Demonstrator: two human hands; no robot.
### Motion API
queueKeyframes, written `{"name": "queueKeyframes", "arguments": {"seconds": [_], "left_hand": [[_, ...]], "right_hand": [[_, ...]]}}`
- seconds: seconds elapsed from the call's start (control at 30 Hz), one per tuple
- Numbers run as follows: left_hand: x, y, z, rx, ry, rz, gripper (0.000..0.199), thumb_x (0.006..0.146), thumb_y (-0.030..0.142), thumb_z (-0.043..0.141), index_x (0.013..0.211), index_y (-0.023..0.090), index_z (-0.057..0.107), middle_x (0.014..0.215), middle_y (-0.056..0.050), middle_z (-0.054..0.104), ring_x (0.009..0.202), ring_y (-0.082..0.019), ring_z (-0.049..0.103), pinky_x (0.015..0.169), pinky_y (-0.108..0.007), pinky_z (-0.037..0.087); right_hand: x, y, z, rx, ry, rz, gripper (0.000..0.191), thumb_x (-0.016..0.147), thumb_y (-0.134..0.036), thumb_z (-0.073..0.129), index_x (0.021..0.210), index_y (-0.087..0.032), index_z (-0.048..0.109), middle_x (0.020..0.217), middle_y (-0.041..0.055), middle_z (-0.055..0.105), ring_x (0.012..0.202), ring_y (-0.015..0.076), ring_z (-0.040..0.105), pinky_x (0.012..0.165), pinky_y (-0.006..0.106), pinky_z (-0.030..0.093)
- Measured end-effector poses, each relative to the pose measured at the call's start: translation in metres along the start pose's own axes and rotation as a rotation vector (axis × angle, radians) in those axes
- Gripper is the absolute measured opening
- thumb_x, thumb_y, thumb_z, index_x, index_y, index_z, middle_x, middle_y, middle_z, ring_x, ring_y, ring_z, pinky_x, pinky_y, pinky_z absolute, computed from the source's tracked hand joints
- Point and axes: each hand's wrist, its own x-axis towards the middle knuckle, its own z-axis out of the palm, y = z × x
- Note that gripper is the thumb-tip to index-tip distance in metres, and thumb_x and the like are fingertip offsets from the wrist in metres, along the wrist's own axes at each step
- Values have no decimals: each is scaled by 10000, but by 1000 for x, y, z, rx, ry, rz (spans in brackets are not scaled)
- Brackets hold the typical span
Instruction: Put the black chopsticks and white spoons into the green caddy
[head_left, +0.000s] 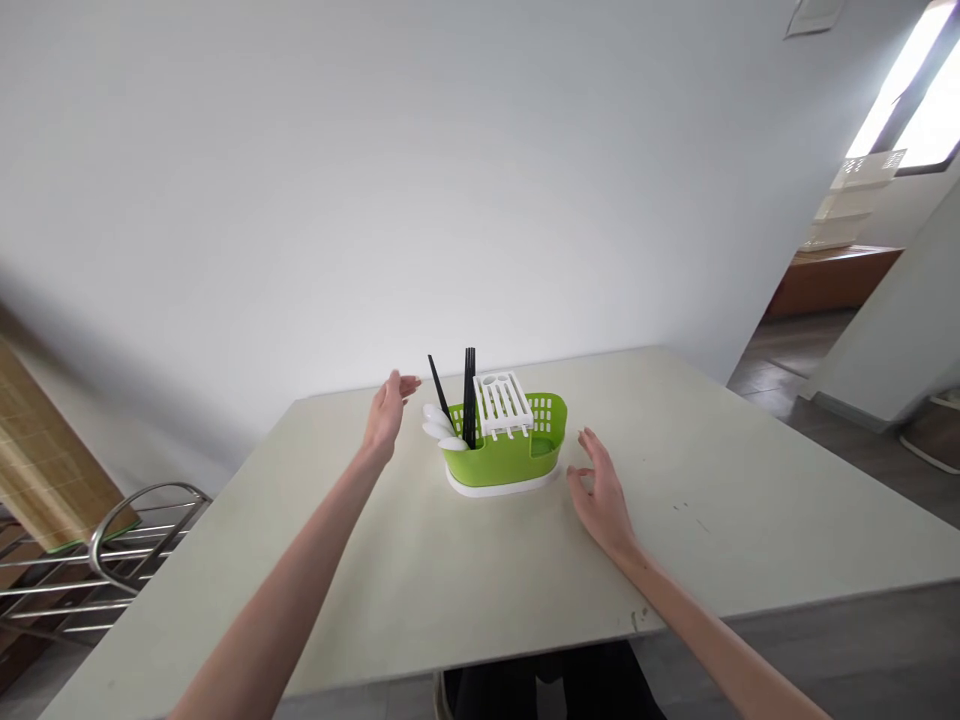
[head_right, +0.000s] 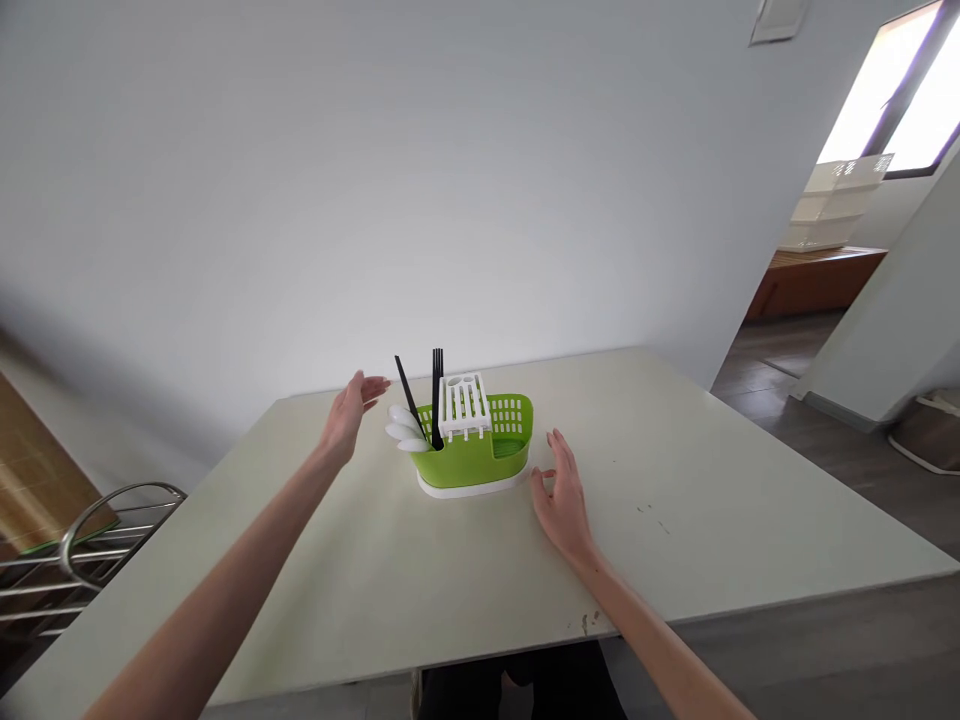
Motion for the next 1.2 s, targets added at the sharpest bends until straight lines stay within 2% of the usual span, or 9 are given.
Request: {"name": "queueKeyframes", "arguments": {"seconds": [0.13,0.23,0.33,0.47,0.7,0.83,1.0,1.13,1.2], "left_hand": [[18,51,24,90,-181,-83,668,851,736,649,1219,180,625,1337,-184,711,1272,-295,640,1077,-415,449],[24,66,50,181,-272,-133,678,788,715,738,1195,184,627,1310,-193,720,1223,-301,660,1029,-401,466],[27,65,73,308,-363,-97,549,826,690,698,1050,189,685,1213,-160,761,1137,-299,680,973,-390,481],[28,55,90,471,-367,-22,426,895,622,614,862,205,695,959,-109,771,978,-318,687,890,-411,478],[30,42,91,438,-304,48,383,961,512,558,684,255,619,710,-83,686,911,-350,687,894,-441,481],[30,39,88,350,-233,91,365,1013,497,515,742,255,554,778,-89,741,908,-313,720,925,-440,512],[51,53,60,-203,-55,113,337,1071,507,443,897,219,452,754,-52,723,686,-204,746,800,-403,599],[81,61,-5,-556,261,112,291,1111,349,336,855,231,410,599,63,520,547,-110,634,697,-286,598],[88,56,-46,-573,424,-1,330,1107,224,245,788,237,325,533,101,333,410,-54,431,566,-176,514]], "right_hand": [[2,5,2,29,-23,79,663,978,-373,480,1605,-197,357,1621,166,446,1403,303,517,954,432,580],[4,6,2,28,-26,147,670,950,-364,489,1586,-183,384,1580,179,489,1202,289,645,939,455,580],[5,6,1,36,-38,185,673,930,-357,494,1567,-159,404,1550,194,516,967,247,701,910,461,585],[6,7,2,26,-53,185,630,915,-339,502,1518,-162,468,1510,189,562,892,232,703,910,472,589],[6,14,6,21,-38,124,568,914,-315,505,1464,-175,527,1449,182,617,876,241,709,886,483,603],[5,17,6,10,-33,108,563,914,-310,497,1460,-177,525,1468,175,602,880,237,708,897,487,599],[5,16,4,17,-28,118,542,896,-318,526,1421,-187,564,1432,170,637,894,256,718,874,487,602],[5,12,1,5,-61,162,508,888,-321,528,1373,-181,592,1372,154,679,946,265,717,876,467,595],[4,11,0,-1,-68,169,499,883,-317,528,1359,-184,597,1350,143,693,949,258,717,868,451,591]]}}
